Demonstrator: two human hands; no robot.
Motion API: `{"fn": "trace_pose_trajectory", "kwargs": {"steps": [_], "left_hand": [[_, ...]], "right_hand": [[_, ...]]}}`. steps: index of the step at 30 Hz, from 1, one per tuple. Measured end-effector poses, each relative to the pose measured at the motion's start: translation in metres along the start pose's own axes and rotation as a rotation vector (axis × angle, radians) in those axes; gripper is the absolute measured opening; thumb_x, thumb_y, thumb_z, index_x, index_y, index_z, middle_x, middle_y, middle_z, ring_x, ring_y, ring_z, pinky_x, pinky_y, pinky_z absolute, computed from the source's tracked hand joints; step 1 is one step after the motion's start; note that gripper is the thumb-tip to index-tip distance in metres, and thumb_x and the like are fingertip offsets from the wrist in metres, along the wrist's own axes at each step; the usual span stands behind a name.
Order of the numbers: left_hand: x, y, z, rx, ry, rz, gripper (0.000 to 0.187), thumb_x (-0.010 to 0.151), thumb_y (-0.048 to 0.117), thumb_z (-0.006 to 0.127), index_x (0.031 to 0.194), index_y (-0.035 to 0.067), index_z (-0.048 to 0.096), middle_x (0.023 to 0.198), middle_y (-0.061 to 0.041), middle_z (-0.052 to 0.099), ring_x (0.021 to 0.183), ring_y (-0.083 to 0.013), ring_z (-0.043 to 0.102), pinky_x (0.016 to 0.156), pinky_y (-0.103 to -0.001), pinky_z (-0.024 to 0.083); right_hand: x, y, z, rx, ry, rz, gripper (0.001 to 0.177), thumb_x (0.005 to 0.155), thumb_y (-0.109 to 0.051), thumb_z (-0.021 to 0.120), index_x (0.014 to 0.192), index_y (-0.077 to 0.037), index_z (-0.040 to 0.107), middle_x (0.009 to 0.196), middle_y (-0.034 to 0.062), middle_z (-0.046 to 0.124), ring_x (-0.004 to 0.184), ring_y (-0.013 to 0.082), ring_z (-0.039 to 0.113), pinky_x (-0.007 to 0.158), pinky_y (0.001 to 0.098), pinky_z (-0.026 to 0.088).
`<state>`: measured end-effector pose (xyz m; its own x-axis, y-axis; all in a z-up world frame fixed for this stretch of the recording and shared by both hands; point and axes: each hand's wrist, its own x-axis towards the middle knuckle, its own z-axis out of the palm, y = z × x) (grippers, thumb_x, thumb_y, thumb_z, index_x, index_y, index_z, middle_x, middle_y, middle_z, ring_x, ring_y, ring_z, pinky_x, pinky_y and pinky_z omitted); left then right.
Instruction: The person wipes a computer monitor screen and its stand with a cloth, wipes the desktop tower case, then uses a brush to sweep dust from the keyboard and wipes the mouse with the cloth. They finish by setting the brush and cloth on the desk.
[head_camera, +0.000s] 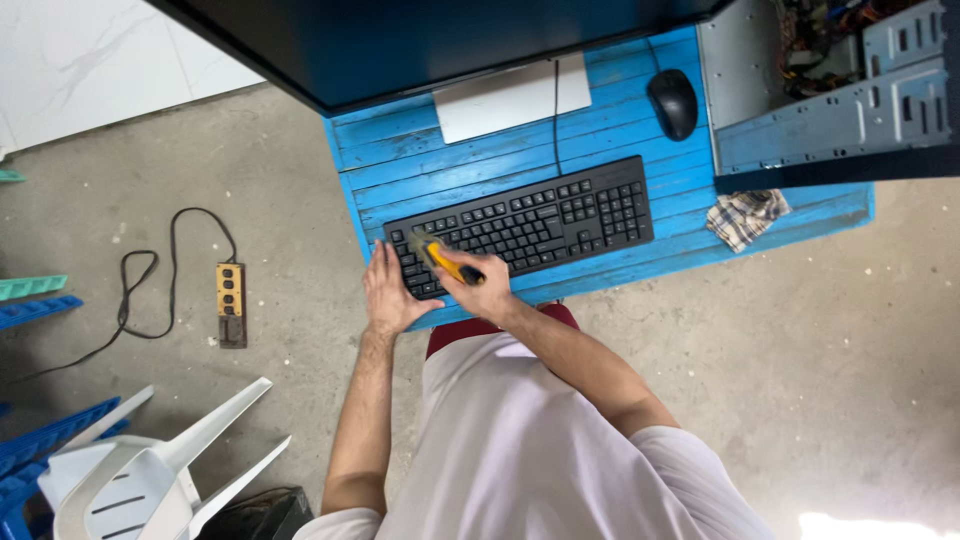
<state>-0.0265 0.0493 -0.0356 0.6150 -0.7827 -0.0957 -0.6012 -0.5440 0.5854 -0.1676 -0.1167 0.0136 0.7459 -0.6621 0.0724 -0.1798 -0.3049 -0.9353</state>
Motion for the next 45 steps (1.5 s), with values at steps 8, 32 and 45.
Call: {"fn": "trace_pose_trajectory", "kwargs": {"steps": [8, 32, 45], "left_hand": [[-0.012, -0.002, 0.015, 0.116, -0.075, -0.081, 0.145, 0.049, 0.058, 0.097, 0.156, -0.005, 0.023, 0.161, -0.03, 0.027, 0.15, -0.045, 0.025, 0.12, -0.062, 0.021], [-0.038, 0.023, 0.026, 0.066, 0.11, -0.355, 0.094, 0.06, 0.044, 0.098, 0.139, 0.008, 0.063, 0.113, -0.016, 0.064, 0.105, -0.033, 0.064, 0.088, -0.048, 0.055], [-0.04, -0.049, 0.039, -0.37, 0.05, -0.177, 0.098, 0.061, 0.013, 0.097, 0.148, 0.001, 0.053, 0.119, -0.01, 0.064, 0.082, -0.0174, 0.065, 0.075, -0.031, 0.06]], "right_hand": [[0.033, 0.032, -0.208, -0.334, 0.42, 0.376, 0.035, 0.08, -0.03, 0.081, 0.11, -0.01, 0.081, 0.092, 0.0092, 0.08, 0.078, 0.016, 0.074, 0.073, 0.0343, 0.062], [-0.004, 0.063, -0.189, -0.124, 0.132, 0.256, 0.034, 0.085, -0.023, 0.085, 0.115, -0.009, 0.078, 0.096, 0.0044, 0.08, 0.081, 0.0078, 0.074, 0.073, 0.0265, 0.062], [-0.046, 0.026, -0.135, -1.056, -0.031, 0.08, 0.057, 0.088, -0.037, 0.078, 0.141, -0.039, 0.057, 0.069, 0.0098, 0.071, 0.052, 0.032, 0.067, 0.048, 0.0467, 0.055]]}}
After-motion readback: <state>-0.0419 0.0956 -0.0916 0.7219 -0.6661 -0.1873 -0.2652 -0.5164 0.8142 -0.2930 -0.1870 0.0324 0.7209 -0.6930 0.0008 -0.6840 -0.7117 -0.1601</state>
